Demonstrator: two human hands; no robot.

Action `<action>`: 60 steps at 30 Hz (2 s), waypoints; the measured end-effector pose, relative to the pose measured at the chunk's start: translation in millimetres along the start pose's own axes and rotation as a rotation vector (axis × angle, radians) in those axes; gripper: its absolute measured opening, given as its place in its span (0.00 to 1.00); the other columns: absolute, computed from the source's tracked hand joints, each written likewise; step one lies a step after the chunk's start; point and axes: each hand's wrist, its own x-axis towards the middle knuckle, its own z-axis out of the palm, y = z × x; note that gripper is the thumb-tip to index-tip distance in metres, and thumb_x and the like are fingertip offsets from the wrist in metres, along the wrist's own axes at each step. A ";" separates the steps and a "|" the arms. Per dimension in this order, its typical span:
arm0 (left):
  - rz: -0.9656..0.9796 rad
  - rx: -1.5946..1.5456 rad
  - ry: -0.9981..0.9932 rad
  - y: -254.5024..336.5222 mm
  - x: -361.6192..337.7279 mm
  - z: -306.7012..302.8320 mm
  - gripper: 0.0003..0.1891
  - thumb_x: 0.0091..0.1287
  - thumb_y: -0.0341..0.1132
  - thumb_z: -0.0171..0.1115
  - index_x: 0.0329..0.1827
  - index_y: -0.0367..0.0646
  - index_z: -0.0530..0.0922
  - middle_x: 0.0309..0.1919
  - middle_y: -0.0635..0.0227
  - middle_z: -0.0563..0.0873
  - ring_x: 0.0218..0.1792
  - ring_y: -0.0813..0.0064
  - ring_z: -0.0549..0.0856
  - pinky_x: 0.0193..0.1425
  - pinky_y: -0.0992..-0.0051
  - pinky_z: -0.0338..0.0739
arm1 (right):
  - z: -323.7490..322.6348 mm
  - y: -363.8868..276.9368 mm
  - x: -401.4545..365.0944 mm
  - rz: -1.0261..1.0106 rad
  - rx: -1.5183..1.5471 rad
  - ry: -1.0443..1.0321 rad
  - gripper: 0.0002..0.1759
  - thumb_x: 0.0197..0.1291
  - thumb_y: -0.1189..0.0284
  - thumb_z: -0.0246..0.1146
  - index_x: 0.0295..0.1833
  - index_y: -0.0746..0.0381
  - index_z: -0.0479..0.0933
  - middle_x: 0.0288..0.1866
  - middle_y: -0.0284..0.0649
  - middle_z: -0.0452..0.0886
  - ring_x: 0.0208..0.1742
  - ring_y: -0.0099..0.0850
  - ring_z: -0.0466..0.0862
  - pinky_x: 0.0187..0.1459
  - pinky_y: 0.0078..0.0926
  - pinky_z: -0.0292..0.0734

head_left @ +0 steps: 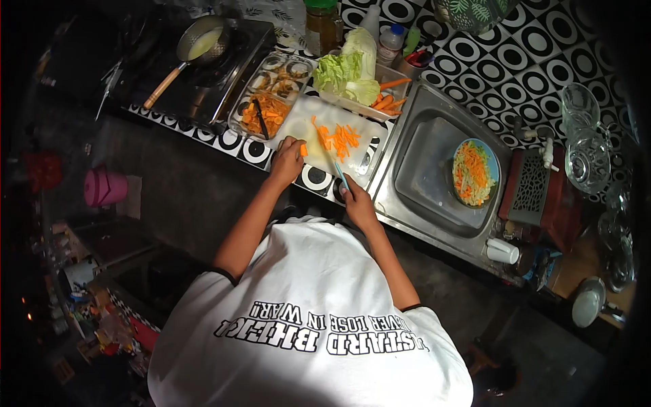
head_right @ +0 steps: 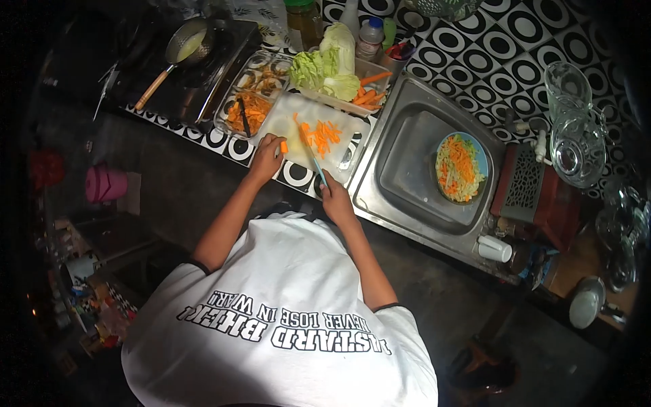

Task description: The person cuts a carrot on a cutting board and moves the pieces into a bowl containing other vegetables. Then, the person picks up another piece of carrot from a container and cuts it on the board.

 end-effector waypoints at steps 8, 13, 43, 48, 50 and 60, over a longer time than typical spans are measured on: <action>0.067 0.064 -0.078 -24.0 19.6 5.4 0.25 0.53 0.22 0.66 0.58 0.35 0.76 0.49 0.55 0.76 0.55 0.54 0.73 0.62 0.62 0.70 | 28.1 -13.8 -32.2 0.131 0.108 0.064 0.23 0.68 0.72 0.54 0.69 0.61 0.68 0.52 0.61 0.79 0.55 0.51 0.81 0.55 0.36 0.74; 0.136 -0.027 -0.085 -31.6 19.3 0.7 0.22 0.53 0.25 0.69 0.54 0.34 0.78 0.47 0.56 0.77 0.53 0.54 0.74 0.60 0.62 0.70 | 56.4 -36.3 -37.9 0.231 0.209 0.064 0.23 0.70 0.70 0.53 0.69 0.61 0.68 0.54 0.60 0.79 0.56 0.50 0.81 0.56 0.35 0.73; 0.225 -0.010 -0.224 -39.3 27.2 -5.7 0.21 0.56 0.22 0.64 0.55 0.38 0.77 0.46 0.56 0.75 0.52 0.53 0.74 0.59 0.61 0.70 | 121.2 -48.9 -46.0 0.229 0.310 0.393 0.22 0.69 0.74 0.53 0.67 0.63 0.69 0.40 0.52 0.80 0.40 0.41 0.81 0.47 0.32 0.74; 0.337 -0.004 -0.307 -37.4 32.4 -7.7 0.19 0.55 0.20 0.62 0.52 0.39 0.78 0.44 0.56 0.76 0.52 0.53 0.73 0.59 0.61 0.70 | 119.5 -54.9 -51.9 0.220 0.307 0.386 0.22 0.69 0.74 0.52 0.68 0.62 0.69 0.36 0.51 0.78 0.37 0.41 0.80 0.44 0.33 0.74; 0.296 -0.016 -0.315 -34.6 34.1 -10.0 0.18 0.56 0.20 0.62 0.51 0.39 0.78 0.44 0.56 0.76 0.53 0.54 0.74 0.59 0.62 0.70 | 121.3 -53.5 -51.9 0.211 0.314 0.404 0.22 0.69 0.75 0.52 0.68 0.61 0.70 0.35 0.50 0.77 0.36 0.42 0.79 0.44 0.34 0.73; 0.238 -0.043 -0.282 -40.4 35.5 -1.4 0.17 0.56 0.24 0.67 0.49 0.37 0.79 0.41 0.57 0.79 0.49 0.55 0.78 0.56 0.62 0.73 | 139.5 -50.2 -38.2 0.213 0.376 0.390 0.22 0.69 0.73 0.53 0.68 0.62 0.69 0.38 0.51 0.79 0.38 0.42 0.81 0.45 0.32 0.74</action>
